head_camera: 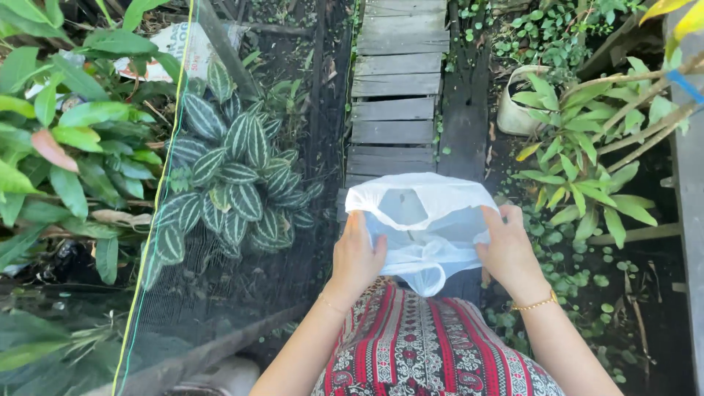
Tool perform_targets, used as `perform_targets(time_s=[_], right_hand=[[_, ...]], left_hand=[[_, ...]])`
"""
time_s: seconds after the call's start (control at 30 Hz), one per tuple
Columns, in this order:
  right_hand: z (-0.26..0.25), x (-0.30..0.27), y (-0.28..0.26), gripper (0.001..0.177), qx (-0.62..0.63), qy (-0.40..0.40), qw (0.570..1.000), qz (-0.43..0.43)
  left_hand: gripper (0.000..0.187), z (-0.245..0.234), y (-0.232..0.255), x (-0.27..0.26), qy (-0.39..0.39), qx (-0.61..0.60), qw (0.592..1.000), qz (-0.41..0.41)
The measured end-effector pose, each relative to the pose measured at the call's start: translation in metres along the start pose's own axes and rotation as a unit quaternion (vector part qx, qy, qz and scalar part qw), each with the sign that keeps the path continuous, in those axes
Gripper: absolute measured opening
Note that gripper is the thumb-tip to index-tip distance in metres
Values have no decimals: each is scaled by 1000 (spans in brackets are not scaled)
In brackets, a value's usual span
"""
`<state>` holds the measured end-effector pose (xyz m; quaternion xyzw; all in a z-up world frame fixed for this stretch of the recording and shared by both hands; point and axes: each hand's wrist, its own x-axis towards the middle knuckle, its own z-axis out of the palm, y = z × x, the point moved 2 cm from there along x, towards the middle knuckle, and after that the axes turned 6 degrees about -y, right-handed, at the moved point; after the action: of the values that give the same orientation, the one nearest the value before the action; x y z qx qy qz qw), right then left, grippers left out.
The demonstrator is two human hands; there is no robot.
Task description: Picking up dry leaves from the ground and placing them into a white plastic bag.
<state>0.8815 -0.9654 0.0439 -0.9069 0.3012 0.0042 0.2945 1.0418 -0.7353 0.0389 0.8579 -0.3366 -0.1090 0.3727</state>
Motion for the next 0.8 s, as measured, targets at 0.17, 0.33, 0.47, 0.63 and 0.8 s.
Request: perform_targets(time_s=[0.17, 0.33, 0.47, 0.63, 0.8], right_hand=[[9, 65, 20, 72, 38, 64, 993, -95], [-15, 140, -3, 78, 124, 52, 989, -63], [-32, 203, -22, 97, 72, 53, 993, -81], [-54, 255, -52, 93, 84, 59, 991, -88], [-57, 302, -57, 91, 93, 20, 987, -128]], left_hand=[[67, 1, 9, 63, -14, -50, 997, 56], [58, 12, -8, 155, -37, -4, 993, 114], [62, -8, 7, 234, 30, 32, 986, 160], [74, -9, 0, 307, 39, 6, 980, 193], [103, -17, -1, 359, 44, 33, 989, 137]])
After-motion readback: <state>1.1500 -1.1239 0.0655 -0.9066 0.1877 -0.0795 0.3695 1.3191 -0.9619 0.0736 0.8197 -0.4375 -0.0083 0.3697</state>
